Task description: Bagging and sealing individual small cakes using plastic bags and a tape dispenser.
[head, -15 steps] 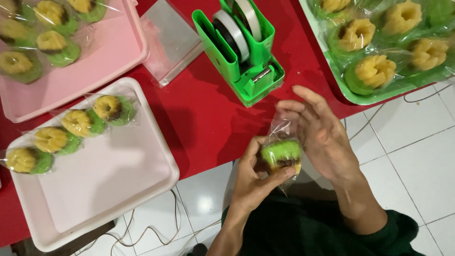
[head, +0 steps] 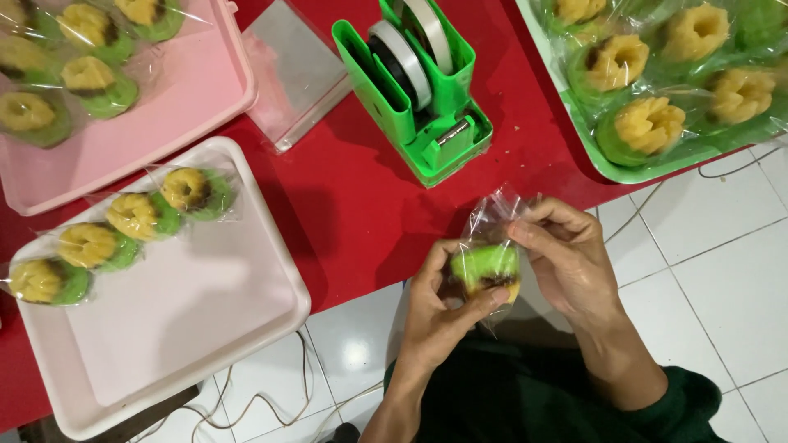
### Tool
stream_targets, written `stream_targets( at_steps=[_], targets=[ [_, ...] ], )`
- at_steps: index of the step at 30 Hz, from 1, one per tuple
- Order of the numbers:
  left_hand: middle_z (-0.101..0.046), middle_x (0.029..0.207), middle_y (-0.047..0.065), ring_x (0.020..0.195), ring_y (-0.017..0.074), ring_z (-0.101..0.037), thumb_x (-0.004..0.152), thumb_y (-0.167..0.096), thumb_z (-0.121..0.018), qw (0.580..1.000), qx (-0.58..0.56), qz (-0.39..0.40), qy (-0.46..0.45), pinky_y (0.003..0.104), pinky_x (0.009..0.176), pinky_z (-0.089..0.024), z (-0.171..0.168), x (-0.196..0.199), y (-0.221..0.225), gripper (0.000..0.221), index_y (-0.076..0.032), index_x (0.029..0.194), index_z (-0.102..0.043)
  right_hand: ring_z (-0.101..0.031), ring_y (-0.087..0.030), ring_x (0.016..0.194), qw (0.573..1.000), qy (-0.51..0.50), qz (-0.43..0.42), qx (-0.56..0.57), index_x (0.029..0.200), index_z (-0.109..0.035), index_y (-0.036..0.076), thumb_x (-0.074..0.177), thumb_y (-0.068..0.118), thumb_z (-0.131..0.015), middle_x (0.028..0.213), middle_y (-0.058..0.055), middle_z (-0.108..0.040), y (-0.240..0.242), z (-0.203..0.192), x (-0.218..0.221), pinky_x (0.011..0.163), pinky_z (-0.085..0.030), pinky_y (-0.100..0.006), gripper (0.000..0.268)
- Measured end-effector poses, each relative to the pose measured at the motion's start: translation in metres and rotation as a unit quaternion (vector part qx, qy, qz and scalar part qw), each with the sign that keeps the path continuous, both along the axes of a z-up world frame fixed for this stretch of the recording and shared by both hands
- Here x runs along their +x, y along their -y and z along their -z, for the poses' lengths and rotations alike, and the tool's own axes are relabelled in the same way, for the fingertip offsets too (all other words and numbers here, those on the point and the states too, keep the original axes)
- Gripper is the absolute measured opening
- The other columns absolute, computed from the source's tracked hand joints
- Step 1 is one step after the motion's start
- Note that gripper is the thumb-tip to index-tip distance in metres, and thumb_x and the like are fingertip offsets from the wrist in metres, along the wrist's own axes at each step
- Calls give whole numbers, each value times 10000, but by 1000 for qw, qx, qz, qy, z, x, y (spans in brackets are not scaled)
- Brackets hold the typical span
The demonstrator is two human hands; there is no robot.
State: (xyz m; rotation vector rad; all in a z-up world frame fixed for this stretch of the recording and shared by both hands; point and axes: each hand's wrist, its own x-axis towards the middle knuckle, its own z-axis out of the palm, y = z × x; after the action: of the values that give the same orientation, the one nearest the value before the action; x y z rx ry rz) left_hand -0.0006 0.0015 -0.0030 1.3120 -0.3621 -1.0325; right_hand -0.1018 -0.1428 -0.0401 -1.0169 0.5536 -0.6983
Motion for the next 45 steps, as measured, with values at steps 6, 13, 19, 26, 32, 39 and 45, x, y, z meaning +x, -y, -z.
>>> stream_targets(
  at_steps=[6, 13, 19, 26, 32, 39, 45],
  targets=[
    [-711, 1103, 72, 1007, 166, -695, 761, -283, -797, 997, 32, 60, -25, 299, 786, -637, -9, 7, -3, 538, -99, 1227, -602, -694, -121, 770, 999, -15, 10, -26, 933, -751, 56, 872, 12, -770, 853, -52, -746, -1, 0, 0, 746, -572, -226, 77],
    [-659, 1127, 38, 1026, 143, -647, 918, -341, -695, 996, -39, -54, 51, 269, 852, -539, -11, -1, 5, 353, -102, 1165, -610, -714, -142, 780, 999, -19, 11, -25, 942, -765, 44, 864, -8, -767, 854, -64, -752, -3, -2, -3, 754, -596, -241, 94],
    [-698, 1071, 73, 973, 172, -664, 914, -211, -759, 984, -121, -130, 14, 295, 836, -569, 2, -5, 16, 183, -90, 995, -647, -710, -141, 762, 999, -23, 8, -31, 907, -756, 33, 854, 1, -778, 837, -72, -752, -5, -6, -3, 747, -599, -247, 66],
    [-732, 1029, 167, 952, 216, -617, 892, -120, -785, 977, -91, -195, -10, 351, 777, -519, 20, -9, 24, 286, -44, 723, -567, -708, -177, 659, 991, -11, 76, -107, 1224, -631, -134, 809, -104, -763, 675, -132, -629, -9, -13, 8, 659, -639, -292, 436],
    [-690, 1110, 187, 1069, 276, -645, 864, -80, -775, 974, -112, -199, 18, 402, 887, -509, 19, -8, 22, 317, -62, 687, -513, -566, -139, 658, 969, -55, 68, -232, 1247, -628, -93, 867, -95, -747, 684, -137, -611, -11, -25, 10, 689, -533, -285, 398],
    [-614, 1376, 217, 1215, 313, -588, 891, -94, -710, 974, -119, -184, 57, 440, 920, -513, 4, 1, 18, 228, -81, 801, -501, -525, -150, 717, 956, -80, -67, -275, 1003, -797, -36, 888, -46, -721, 678, -88, -586, -2, -46, 12, 749, -510, -319, 138],
    [-518, 1512, 282, 1456, 521, -387, 898, -121, -688, 987, -94, -114, 67, 693, 1057, -421, -5, 12, 11, 314, -28, 1189, -614, -575, -157, 717, 947, -97, -153, -265, 929, -807, -28, 936, -1, -680, 710, -99, -635, 4, -34, 8, 751, -531, -343, 129]
  ],
)
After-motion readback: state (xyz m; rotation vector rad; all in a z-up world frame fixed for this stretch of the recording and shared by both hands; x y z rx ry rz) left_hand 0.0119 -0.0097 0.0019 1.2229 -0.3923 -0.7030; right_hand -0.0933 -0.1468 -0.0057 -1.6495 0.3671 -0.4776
